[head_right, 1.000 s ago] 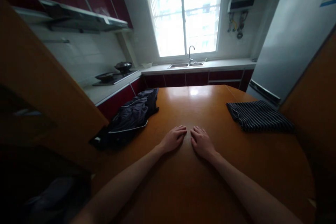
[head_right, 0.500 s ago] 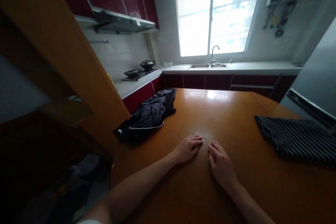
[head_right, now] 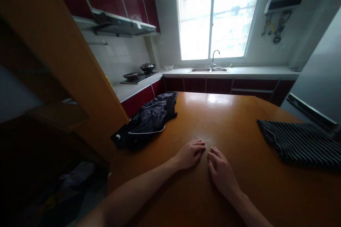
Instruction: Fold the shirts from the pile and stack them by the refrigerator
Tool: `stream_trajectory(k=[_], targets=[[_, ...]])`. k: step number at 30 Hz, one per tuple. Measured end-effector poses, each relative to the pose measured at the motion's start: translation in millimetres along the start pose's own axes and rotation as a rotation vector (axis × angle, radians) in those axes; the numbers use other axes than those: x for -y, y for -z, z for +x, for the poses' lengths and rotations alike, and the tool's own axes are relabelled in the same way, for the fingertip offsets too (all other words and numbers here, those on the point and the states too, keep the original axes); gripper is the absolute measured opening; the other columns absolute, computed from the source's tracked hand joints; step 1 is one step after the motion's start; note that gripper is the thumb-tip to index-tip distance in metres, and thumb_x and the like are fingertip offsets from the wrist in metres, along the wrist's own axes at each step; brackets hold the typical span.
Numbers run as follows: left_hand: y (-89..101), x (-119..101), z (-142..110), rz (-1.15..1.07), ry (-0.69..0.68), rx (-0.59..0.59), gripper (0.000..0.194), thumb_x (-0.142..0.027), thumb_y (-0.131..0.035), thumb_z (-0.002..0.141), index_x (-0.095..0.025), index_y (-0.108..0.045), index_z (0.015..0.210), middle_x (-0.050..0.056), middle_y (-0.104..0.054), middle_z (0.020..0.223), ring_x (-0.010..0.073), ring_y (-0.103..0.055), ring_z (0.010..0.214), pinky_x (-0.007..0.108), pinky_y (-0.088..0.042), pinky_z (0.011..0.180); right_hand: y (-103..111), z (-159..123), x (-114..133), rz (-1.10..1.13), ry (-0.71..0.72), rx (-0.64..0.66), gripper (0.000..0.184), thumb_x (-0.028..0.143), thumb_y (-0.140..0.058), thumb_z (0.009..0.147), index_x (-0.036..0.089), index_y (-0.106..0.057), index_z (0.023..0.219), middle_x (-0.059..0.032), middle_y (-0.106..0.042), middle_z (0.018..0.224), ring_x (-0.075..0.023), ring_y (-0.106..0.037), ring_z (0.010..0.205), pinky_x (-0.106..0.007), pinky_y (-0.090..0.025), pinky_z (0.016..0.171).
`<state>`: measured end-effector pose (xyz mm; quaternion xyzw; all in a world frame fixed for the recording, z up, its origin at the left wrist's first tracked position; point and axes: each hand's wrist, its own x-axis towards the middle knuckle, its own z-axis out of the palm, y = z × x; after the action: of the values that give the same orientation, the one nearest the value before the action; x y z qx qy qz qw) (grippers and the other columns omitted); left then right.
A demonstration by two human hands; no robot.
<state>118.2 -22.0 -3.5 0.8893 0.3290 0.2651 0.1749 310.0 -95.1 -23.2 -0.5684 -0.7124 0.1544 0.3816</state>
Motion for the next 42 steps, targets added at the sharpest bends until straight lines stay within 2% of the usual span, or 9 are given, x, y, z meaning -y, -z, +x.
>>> stream_trajectory(k=[6, 9, 12, 15, 19, 23, 28, 34, 42], targets=[[-1.9, -1, 2, 0.031, -0.039, 0.005, 0.03, -0.02, -0.055, 0.093, -0.02, -0.072, 0.118, 0.006, -0.067, 0.134, 0.0226, -0.057, 0.129, 0.037, -0.042, 0.113, 3, 1, -5, 0.01, -0.014, -0.02, 0.036, 0.035, -0.047, 0.094, 0.018, -0.072, 0.114, -0.0149, -0.061, 0.137, -0.0288, -0.058, 0.128, -0.048, -0.044, 0.113], [16.9, 7, 7, 0.093, -0.002, -0.008, 0.026, -0.021, -0.056, 0.093, -0.021, -0.073, 0.112, 0.005, -0.071, 0.122, 0.02, -0.065, 0.113, 0.031, -0.047, 0.103, 2, 3, -9, 0.006, -0.011, -0.021, 0.036, 0.034, -0.046, 0.093, 0.017, -0.072, 0.112, -0.0161, -0.063, 0.133, -0.029, -0.061, 0.122, -0.048, -0.047, 0.109], [57.4, 25, 6, 0.321, 0.263, -0.108, 0.026, -0.02, -0.058, 0.092, -0.02, -0.071, 0.114, 0.008, -0.07, 0.12, 0.022, -0.063, 0.111, 0.034, -0.045, 0.104, 0, 5, -12, 0.005, 0.011, -0.017, 0.035, 0.034, -0.047, 0.092, 0.018, -0.072, 0.11, -0.0161, -0.064, 0.129, -0.0285, -0.062, 0.119, -0.047, -0.049, 0.106], [100.5, 45, -6, 0.607, 0.609, -0.106, 0.034, -0.025, -0.062, 0.09, -0.02, -0.065, 0.124, 0.012, -0.064, 0.126, 0.0279, -0.055, 0.122, 0.041, -0.043, 0.105, -3, 8, -14, 0.0, 0.027, -0.005, 0.034, 0.035, -0.047, 0.092, 0.017, -0.073, 0.107, -0.0163, -0.064, 0.127, -0.0288, -0.062, 0.117, -0.047, -0.049, 0.105], [127.9, 66, -19, 0.708, 0.778, -0.037, 0.024, -0.025, -0.062, 0.09, -0.017, -0.07, 0.112, 0.016, -0.064, 0.122, 0.0315, -0.055, 0.121, 0.043, -0.045, 0.101, -3, 13, -16, -0.007, 0.028, 0.012, 0.034, 0.034, -0.048, 0.093, 0.016, -0.073, 0.106, -0.0168, -0.064, 0.127, -0.0294, -0.062, 0.116, -0.048, -0.049, 0.103], [126.4, 72, -18, 0.703, 0.824, 0.02, 0.03, -0.012, -0.044, 0.095, -0.018, -0.073, 0.1, 0.013, -0.07, 0.108, 0.0241, -0.065, 0.105, 0.035, -0.049, 0.093, -1, 15, -17, -0.012, 0.037, 0.027, 0.031, 0.031, -0.049, 0.091, 0.017, -0.073, 0.105, -0.016, -0.064, 0.127, -0.0293, -0.061, 0.117, -0.048, -0.048, 0.104], [125.9, 70, -16, 0.717, 0.823, 0.029, 0.038, -0.016, -0.036, 0.099, -0.019, -0.067, 0.121, 0.016, -0.064, 0.126, 0.0272, -0.061, 0.119, 0.037, -0.05, 0.096, 1, 16, -15, -0.018, 0.061, 0.035, 0.029, 0.029, -0.051, 0.089, 0.019, -0.074, 0.103, -0.0154, -0.064, 0.126, -0.0292, -0.06, 0.117, -0.048, -0.048, 0.104], [138.6, 71, -12, 0.671, 0.891, 0.078, 0.03, -0.015, -0.046, 0.095, -0.013, -0.073, 0.107, 0.02, -0.073, 0.106, 0.0291, -0.071, 0.103, 0.035, -0.055, 0.086, 6, 16, -16, -0.01, 0.077, 0.062, 0.028, 0.029, -0.052, 0.089, 0.018, -0.073, 0.104, -0.0155, -0.064, 0.125, -0.0283, -0.061, 0.116, -0.046, -0.047, 0.105], [127.4, 68, -12, 0.635, 0.849, 0.031, 0.028, -0.016, -0.055, 0.092, -0.018, -0.07, 0.116, 0.018, -0.071, 0.116, 0.0287, -0.068, 0.111, 0.037, -0.054, 0.093, 5, 16, -15, -0.036, 0.101, 0.069, 0.029, 0.03, -0.051, 0.089, 0.018, -0.074, 0.102, -0.0155, -0.065, 0.123, -0.0291, -0.061, 0.115, -0.047, -0.048, 0.103]])
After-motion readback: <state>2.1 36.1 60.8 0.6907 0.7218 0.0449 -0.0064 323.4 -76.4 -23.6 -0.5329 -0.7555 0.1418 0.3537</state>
